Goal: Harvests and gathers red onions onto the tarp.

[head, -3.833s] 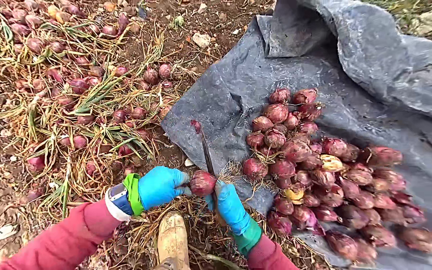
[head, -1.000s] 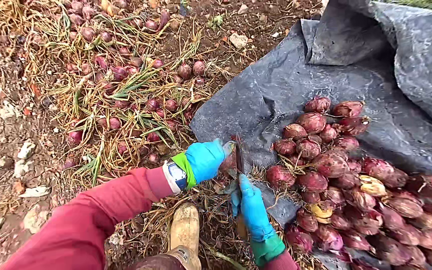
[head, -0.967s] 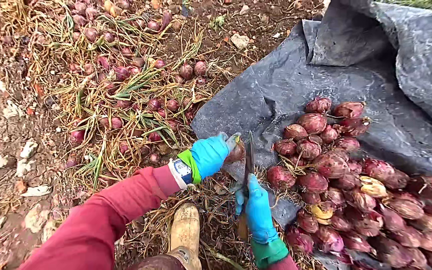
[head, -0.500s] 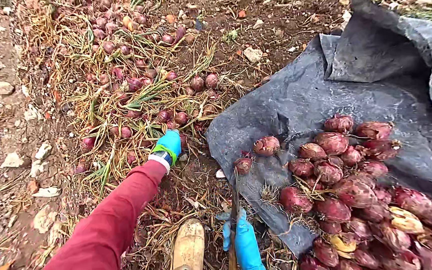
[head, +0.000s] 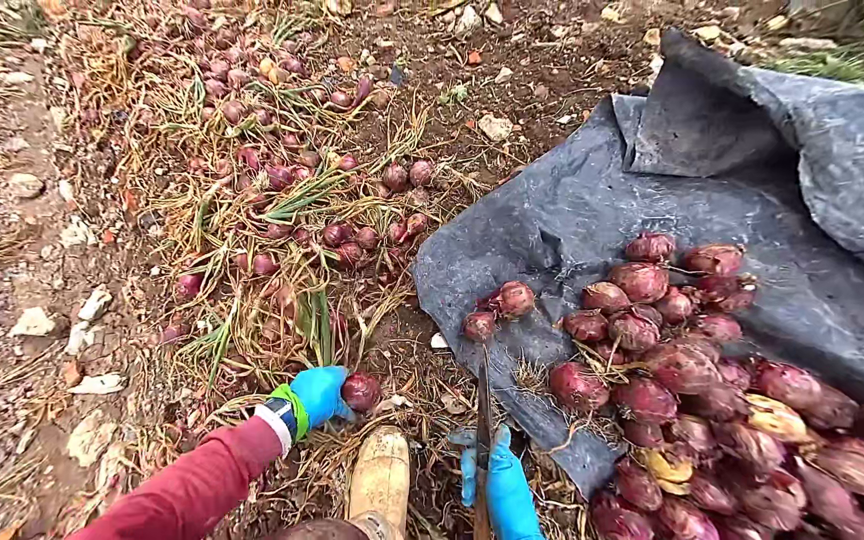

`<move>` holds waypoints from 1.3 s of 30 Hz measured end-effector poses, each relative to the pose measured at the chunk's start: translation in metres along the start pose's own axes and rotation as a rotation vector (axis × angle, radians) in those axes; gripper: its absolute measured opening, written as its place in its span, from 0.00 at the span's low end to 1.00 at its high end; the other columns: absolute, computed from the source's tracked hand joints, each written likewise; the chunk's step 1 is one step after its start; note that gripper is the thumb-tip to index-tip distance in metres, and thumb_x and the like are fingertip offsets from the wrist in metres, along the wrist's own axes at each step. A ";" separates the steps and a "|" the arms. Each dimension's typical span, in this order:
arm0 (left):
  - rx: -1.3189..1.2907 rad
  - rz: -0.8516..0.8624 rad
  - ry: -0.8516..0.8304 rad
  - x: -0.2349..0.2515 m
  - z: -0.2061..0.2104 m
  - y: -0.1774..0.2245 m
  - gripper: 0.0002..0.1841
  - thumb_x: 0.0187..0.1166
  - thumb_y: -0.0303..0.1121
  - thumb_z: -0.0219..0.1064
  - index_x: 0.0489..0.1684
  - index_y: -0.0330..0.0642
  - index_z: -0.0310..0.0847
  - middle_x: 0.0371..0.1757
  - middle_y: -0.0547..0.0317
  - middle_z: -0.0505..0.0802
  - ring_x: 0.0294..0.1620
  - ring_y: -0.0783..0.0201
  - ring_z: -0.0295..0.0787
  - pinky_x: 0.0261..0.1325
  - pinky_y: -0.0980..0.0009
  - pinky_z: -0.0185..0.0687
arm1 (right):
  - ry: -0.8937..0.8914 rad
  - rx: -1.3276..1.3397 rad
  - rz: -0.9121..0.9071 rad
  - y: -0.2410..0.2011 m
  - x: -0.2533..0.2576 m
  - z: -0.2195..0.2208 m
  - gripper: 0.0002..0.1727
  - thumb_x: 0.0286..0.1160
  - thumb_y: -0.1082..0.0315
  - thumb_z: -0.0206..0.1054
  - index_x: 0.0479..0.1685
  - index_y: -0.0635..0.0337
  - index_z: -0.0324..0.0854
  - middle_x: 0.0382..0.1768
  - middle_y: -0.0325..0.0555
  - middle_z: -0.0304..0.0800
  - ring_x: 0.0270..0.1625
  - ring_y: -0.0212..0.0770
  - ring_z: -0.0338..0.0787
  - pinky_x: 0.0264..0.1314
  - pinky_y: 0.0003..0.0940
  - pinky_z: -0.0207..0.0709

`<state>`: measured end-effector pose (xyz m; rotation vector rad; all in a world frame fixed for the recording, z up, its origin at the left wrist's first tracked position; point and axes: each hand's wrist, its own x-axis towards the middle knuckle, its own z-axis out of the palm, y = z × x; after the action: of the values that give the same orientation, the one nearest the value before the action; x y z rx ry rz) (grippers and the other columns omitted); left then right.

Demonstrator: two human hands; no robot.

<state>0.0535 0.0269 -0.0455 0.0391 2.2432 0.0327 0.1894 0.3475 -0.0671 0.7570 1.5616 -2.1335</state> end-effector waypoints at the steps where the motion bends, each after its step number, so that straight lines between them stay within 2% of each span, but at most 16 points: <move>1: -0.042 0.009 -0.079 -0.007 0.028 -0.001 0.41 0.56 0.64 0.82 0.68 0.50 0.84 0.63 0.49 0.93 0.65 0.43 0.89 0.67 0.32 0.82 | 0.006 -0.013 0.009 0.003 -0.003 0.001 0.55 0.84 0.28 0.19 0.54 0.67 0.84 0.14 0.50 0.81 0.10 0.44 0.80 0.11 0.41 0.79; 3: -0.168 -0.042 -0.113 -0.016 0.057 -0.005 0.42 0.56 0.65 0.81 0.68 0.48 0.84 0.62 0.47 0.93 0.66 0.42 0.89 0.69 0.33 0.80 | 0.012 -0.032 0.036 0.007 -0.009 0.003 0.54 0.84 0.29 0.19 0.53 0.66 0.83 0.14 0.50 0.82 0.10 0.44 0.80 0.11 0.40 0.79; 5: -0.284 -0.026 -0.064 -0.029 0.038 -0.004 0.37 0.55 0.65 0.82 0.62 0.52 0.88 0.56 0.53 0.95 0.62 0.49 0.91 0.69 0.38 0.82 | 0.002 -0.038 0.069 0.012 -0.007 0.008 0.54 0.83 0.29 0.18 0.51 0.65 0.83 0.14 0.50 0.82 0.11 0.45 0.81 0.12 0.41 0.80; 8: -0.418 0.150 0.025 -0.049 0.000 0.016 0.29 0.55 0.62 0.84 0.51 0.56 0.92 0.46 0.63 0.97 0.52 0.61 0.94 0.63 0.46 0.88 | -0.138 -0.046 0.113 0.016 -0.002 0.014 0.54 0.84 0.28 0.20 0.54 0.65 0.85 0.14 0.49 0.80 0.11 0.44 0.79 0.12 0.41 0.79; 11: -0.355 0.366 0.065 -0.051 -0.043 0.049 0.27 0.58 0.63 0.83 0.46 0.53 0.93 0.41 0.63 0.96 0.48 0.62 0.94 0.59 0.47 0.88 | -0.340 -0.073 0.008 -0.002 0.009 0.031 0.50 0.76 0.21 0.43 0.52 0.63 0.85 0.16 0.44 0.81 0.13 0.40 0.79 0.14 0.37 0.79; 13: -0.259 0.492 0.041 -0.048 -0.059 0.065 0.29 0.62 0.68 0.78 0.43 0.52 0.92 0.37 0.63 0.95 0.44 0.63 0.94 0.55 0.49 0.89 | -0.343 -0.063 -0.119 -0.022 0.018 0.040 0.48 0.65 0.16 0.53 0.36 0.59 0.82 0.16 0.42 0.82 0.13 0.39 0.81 0.16 0.37 0.81; 16: -0.234 0.602 -0.132 -0.043 -0.079 0.073 0.30 0.69 0.71 0.71 0.41 0.50 0.91 0.34 0.63 0.94 0.40 0.65 0.93 0.50 0.53 0.89 | -0.221 -0.205 -0.233 -0.055 0.029 0.046 0.52 0.60 0.10 0.43 0.29 0.56 0.81 0.17 0.41 0.84 0.16 0.37 0.83 0.19 0.35 0.82; 18: -0.144 0.555 -0.214 -0.038 -0.096 0.075 0.31 0.71 0.71 0.68 0.42 0.49 0.91 0.34 0.61 0.93 0.41 0.62 0.92 0.50 0.51 0.87 | -0.203 -0.380 -0.176 -0.068 0.037 0.048 0.51 0.71 0.15 0.34 0.30 0.56 0.81 0.16 0.41 0.82 0.15 0.38 0.82 0.19 0.36 0.80; 20: -0.063 0.398 -0.114 -0.035 -0.109 0.075 0.32 0.69 0.75 0.68 0.42 0.55 0.92 0.35 0.62 0.94 0.43 0.60 0.92 0.52 0.48 0.87 | -0.209 -0.421 -0.070 -0.068 0.046 0.044 0.48 0.81 0.24 0.30 0.27 0.57 0.81 0.15 0.44 0.81 0.14 0.41 0.80 0.18 0.38 0.77; 22: -0.272 0.317 0.064 -0.034 -0.111 0.073 0.24 0.73 0.67 0.71 0.36 0.56 0.93 0.31 0.66 0.93 0.37 0.64 0.91 0.47 0.51 0.87 | -0.185 -0.311 -0.024 -0.057 0.047 0.040 0.49 0.82 0.26 0.25 0.27 0.58 0.79 0.14 0.46 0.80 0.12 0.43 0.79 0.15 0.38 0.78; 25: -0.516 0.359 0.091 -0.033 -0.101 0.082 0.18 0.73 0.60 0.76 0.38 0.57 0.93 0.30 0.71 0.95 0.33 0.72 0.91 0.43 0.60 0.90 | -0.167 -0.169 -0.026 -0.041 0.035 0.035 0.49 0.82 0.24 0.26 0.30 0.58 0.79 0.13 0.47 0.79 0.10 0.43 0.77 0.12 0.38 0.76; 28: -0.357 0.440 -0.067 -0.038 -0.094 0.093 0.23 0.74 0.63 0.73 0.52 0.56 0.93 0.41 0.68 0.97 0.45 0.70 0.93 0.58 0.57 0.90 | -0.124 -0.100 -0.085 -0.041 0.017 0.030 0.48 0.80 0.23 0.27 0.34 0.58 0.79 0.14 0.46 0.79 0.11 0.43 0.79 0.13 0.39 0.79; 32: -0.212 0.579 -0.159 -0.063 -0.083 0.112 0.28 0.71 0.70 0.70 0.48 0.56 0.91 0.39 0.67 0.95 0.44 0.68 0.92 0.54 0.54 0.89 | 0.071 -0.094 -0.143 -0.051 0.006 0.026 0.47 0.85 0.29 0.27 0.36 0.59 0.81 0.14 0.49 0.81 0.11 0.44 0.80 0.13 0.40 0.80; 35: -0.197 0.469 -0.193 -0.080 -0.076 0.128 0.34 0.65 0.72 0.73 0.59 0.57 0.88 0.48 0.64 0.95 0.54 0.64 0.93 0.63 0.49 0.87 | 0.146 -0.113 -0.159 -0.058 0.009 0.024 0.48 0.86 0.29 0.27 0.31 0.60 0.82 0.13 0.49 0.80 0.12 0.43 0.80 0.14 0.40 0.79; 37: -0.244 0.399 -0.145 -0.081 -0.062 0.132 0.32 0.70 0.70 0.71 0.58 0.54 0.88 0.48 0.61 0.95 0.55 0.62 0.93 0.63 0.48 0.87 | 0.174 -0.100 -0.124 -0.059 0.012 0.027 0.50 0.84 0.26 0.25 0.28 0.60 0.81 0.12 0.50 0.79 0.11 0.45 0.79 0.15 0.41 0.80; 39: -0.289 0.413 -0.054 -0.073 -0.048 0.131 0.29 0.77 0.68 0.65 0.49 0.50 0.90 0.42 0.58 0.95 0.50 0.58 0.93 0.59 0.46 0.87 | 0.197 -0.085 -0.105 -0.064 0.019 0.030 0.51 0.83 0.25 0.24 0.28 0.60 0.81 0.13 0.50 0.79 0.11 0.45 0.80 0.15 0.42 0.80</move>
<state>0.0641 0.1542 0.0462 0.3407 2.1205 0.5695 0.1305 0.3382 -0.0241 0.8980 1.8183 -2.1026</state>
